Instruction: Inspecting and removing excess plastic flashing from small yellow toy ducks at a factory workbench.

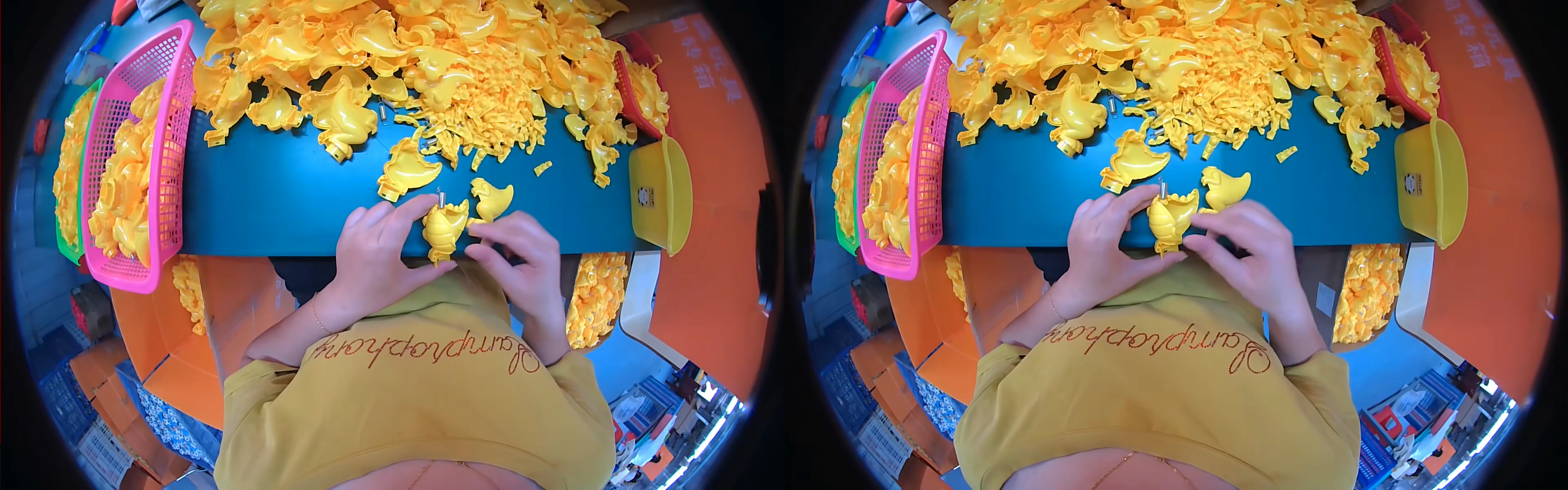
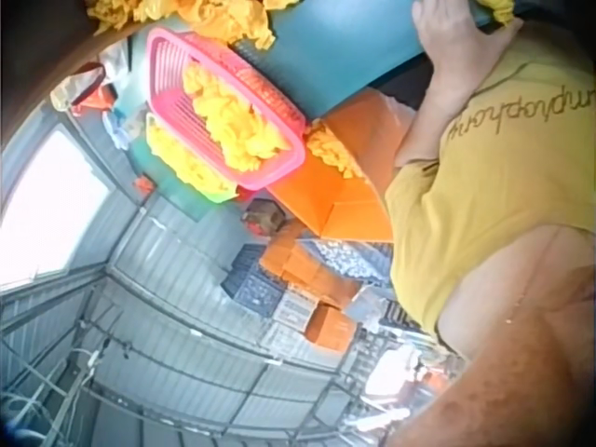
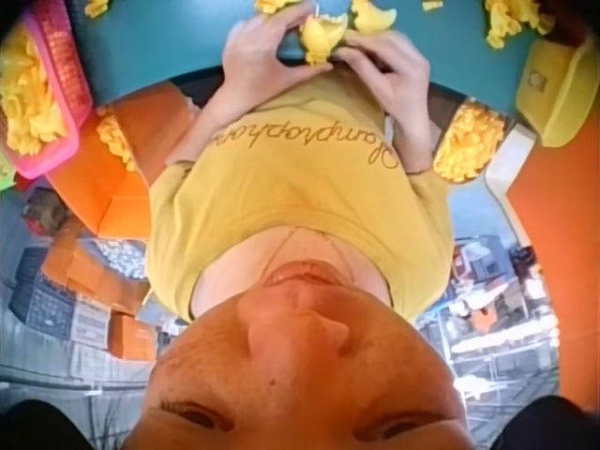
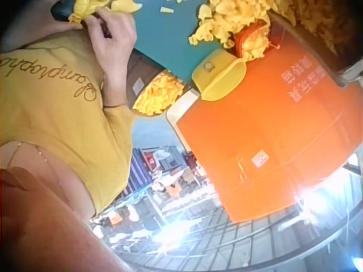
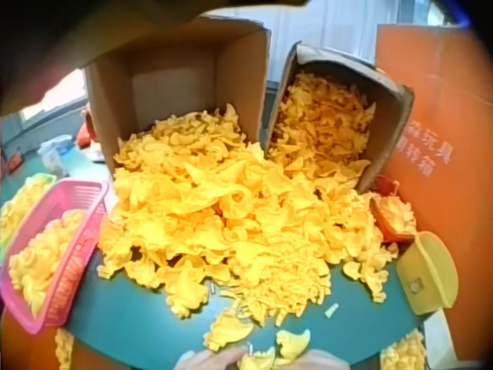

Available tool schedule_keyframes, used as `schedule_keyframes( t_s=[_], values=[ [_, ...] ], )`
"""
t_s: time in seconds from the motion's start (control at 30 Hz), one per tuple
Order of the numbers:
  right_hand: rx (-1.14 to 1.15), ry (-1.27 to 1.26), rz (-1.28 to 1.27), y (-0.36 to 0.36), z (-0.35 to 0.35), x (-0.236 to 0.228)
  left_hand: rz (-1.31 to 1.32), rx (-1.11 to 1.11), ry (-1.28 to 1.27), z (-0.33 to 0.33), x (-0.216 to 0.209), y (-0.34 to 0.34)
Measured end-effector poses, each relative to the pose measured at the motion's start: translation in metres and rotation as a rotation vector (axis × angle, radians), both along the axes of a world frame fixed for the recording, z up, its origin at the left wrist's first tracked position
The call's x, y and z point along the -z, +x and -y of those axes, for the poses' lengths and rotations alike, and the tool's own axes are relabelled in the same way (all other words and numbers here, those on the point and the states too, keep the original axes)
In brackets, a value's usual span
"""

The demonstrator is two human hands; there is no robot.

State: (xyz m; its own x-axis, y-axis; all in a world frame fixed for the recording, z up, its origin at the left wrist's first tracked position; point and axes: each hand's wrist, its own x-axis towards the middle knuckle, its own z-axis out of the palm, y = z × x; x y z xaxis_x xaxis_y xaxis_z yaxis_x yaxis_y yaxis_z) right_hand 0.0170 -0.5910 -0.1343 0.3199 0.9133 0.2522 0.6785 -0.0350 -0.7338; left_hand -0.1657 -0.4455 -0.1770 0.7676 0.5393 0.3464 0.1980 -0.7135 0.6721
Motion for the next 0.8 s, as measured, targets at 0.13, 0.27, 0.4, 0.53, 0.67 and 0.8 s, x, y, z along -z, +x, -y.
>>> schedule_keyframes(
  t_s=[0.13, 0.27, 0.4, 0.53, 0.67, 0.8],
  values=[
    [0.035, -0.1, -0.31, -0.028, -0.013, 0.002, -0.03, -0.013, 0.013, 0.001, 0.0, 0.0],
    [0.002, -0.133, -0.322, -0.039, -0.02, 0.002, 0.011, 0.016, 0.022, -0.001, 0.006, -0.004],
    [0.007, -0.171, -0.227, -0.046, -0.021, 0.002, 0.127, 0.029, 0.072, -0.002, 0.017, -0.006],
    [0.021, -0.119, -0.195, -0.044, -0.02, 0.007, 0.069, 0.026, 0.013, -0.002, 0.012, -0.007],
    [0.071, -0.09, -0.223, -0.026, -0.012, 0.002, 0.023, 0.001, -0.025, -0.002, 0.003, -0.004],
    [0.197, -0.103, 0.012, 0.014, -0.002, -0.004, -0.002, 0.012, -0.118, -0.003, -0.007, -0.005]
  ],
)
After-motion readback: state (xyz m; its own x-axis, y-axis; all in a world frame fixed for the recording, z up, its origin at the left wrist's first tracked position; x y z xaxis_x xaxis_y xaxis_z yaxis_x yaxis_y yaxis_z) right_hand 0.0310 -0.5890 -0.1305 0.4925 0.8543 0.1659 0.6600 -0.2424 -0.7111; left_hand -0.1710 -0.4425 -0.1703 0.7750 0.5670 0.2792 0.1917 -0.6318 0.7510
